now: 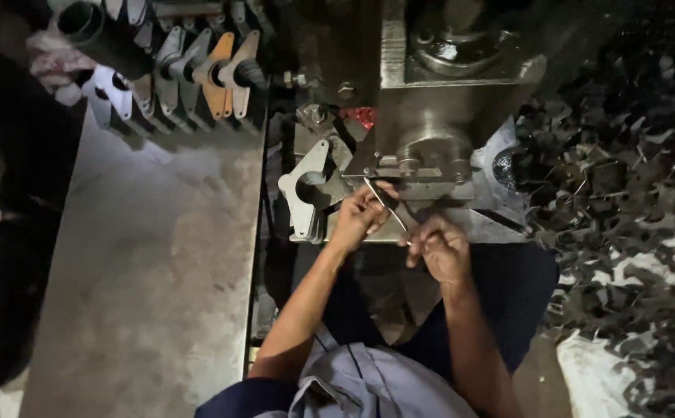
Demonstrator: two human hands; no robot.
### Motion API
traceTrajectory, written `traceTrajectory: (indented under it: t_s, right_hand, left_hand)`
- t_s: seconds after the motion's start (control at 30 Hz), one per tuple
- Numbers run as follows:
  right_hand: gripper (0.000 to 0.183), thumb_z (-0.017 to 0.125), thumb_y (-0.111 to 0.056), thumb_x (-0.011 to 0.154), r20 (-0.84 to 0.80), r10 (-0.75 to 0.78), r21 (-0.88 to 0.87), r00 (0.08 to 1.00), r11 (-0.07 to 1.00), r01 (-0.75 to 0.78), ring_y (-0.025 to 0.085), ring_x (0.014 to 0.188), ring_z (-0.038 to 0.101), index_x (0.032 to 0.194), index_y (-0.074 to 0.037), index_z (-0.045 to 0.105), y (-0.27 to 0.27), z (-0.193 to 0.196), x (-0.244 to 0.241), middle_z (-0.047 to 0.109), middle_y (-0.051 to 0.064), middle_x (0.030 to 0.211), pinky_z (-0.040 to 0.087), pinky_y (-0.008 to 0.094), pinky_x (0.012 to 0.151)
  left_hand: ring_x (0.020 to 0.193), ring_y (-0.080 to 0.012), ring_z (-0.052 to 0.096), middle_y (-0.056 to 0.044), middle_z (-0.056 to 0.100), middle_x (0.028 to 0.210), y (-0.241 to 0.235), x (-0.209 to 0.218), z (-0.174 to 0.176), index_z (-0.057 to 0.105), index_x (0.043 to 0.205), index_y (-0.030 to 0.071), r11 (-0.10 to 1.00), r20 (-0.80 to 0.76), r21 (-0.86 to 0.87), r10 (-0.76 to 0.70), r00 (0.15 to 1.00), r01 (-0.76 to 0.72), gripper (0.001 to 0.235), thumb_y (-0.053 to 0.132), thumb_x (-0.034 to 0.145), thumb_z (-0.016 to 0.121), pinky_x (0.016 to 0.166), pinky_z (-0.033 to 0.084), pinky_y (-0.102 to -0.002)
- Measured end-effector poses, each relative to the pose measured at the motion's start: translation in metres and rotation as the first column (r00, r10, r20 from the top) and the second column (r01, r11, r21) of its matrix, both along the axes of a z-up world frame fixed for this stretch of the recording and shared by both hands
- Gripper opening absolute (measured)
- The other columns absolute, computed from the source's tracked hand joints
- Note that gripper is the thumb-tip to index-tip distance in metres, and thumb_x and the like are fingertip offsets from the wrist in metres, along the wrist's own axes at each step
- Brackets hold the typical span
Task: Using a manual punch or shearing machine to process metal components.
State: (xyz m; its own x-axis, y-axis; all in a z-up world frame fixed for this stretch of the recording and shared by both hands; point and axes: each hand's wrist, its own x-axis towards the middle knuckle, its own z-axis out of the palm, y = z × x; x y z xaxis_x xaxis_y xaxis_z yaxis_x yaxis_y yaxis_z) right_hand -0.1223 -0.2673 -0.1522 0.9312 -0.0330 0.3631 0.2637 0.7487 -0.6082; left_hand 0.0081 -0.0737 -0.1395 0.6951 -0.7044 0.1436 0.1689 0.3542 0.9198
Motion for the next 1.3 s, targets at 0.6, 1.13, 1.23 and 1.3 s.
traceTrajectory:
  t_s: [0.6, 1.13, 1.23, 1.3]
  right_hand:
    - [0.034, 0.053, 0.013, 0.09, 0.176, -0.326, -0.948, 0.929, 0.197, 0.249, 0.026, 0.102, 0.078, 0.117, -0.006, 0.059, -0.003, 0.077, 0.037, 0.076, 0.012, 0.109, 0.064, 0.035, 0.076]
    - [0.058, 0.084, -0.028, 0.086, 0.36, -0.631, -0.932, 0.687, -0.209, 0.297, 0.033, 0.075, 0.07, 0.125, 0.004, 0.056, -0.001, 0.085, 0.024, 0.068, 0.024, 0.097, 0.057, 0.043, 0.062]
    - [0.05, 0.079, -0.026, 0.089, 0.573, -0.57, -0.814, 0.588, -0.31, 0.492, 0.037, 0.096, 0.067, 0.123, 0.004, 0.057, -0.003, 0.09, 0.023, 0.067, 0.028, 0.113, 0.059, 0.046, 0.078]
    - [0.044, 0.076, -0.026, 0.095, 0.712, -0.488, -0.699, 0.505, -0.425, 0.575, 0.041, 0.114, 0.064, 0.122, 0.004, 0.059, -0.016, 0.061, 0.03, 0.066, 0.029, 0.121, 0.058, 0.048, 0.091]
  left_hand:
    - [0.101, -0.015, 0.071, -0.01, 0.077, 0.108, 0.011, -0.069, 0.051, 0.073, 0.111, 0.0, 0.775, 0.436, 0.344, 0.367, 0.821, -0.53, 0.015, 0.005, 0.098, 0.066, 0.092, 0.055, -0.029]
    - [0.092, -0.0509, 0.064, -0.03, 0.066, 0.113, 0.103, 0.013, 0.145, 0.065, 0.118, -0.004, 0.151, 0.899, 0.343, 0.234, 0.371, -0.927, 0.045, 0.027, 0.088, 0.078, 0.073, 0.052, -0.052]
    - [0.091, -0.0526, 0.065, -0.033, 0.067, 0.098, 0.12, 0.039, 0.115, 0.069, 0.102, -0.007, 0.078, 0.795, 0.583, 0.151, 0.587, -0.809, 0.053, 0.042, 0.085, 0.082, 0.075, 0.053, -0.054]
    - [0.092, -0.0495, 0.067, -0.031, 0.069, 0.087, 0.128, 0.057, 0.089, 0.072, 0.087, -0.006, 0.003, 0.589, 0.802, 0.158, 0.792, -0.597, 0.057, 0.05, 0.088, 0.083, 0.078, 0.054, -0.054]
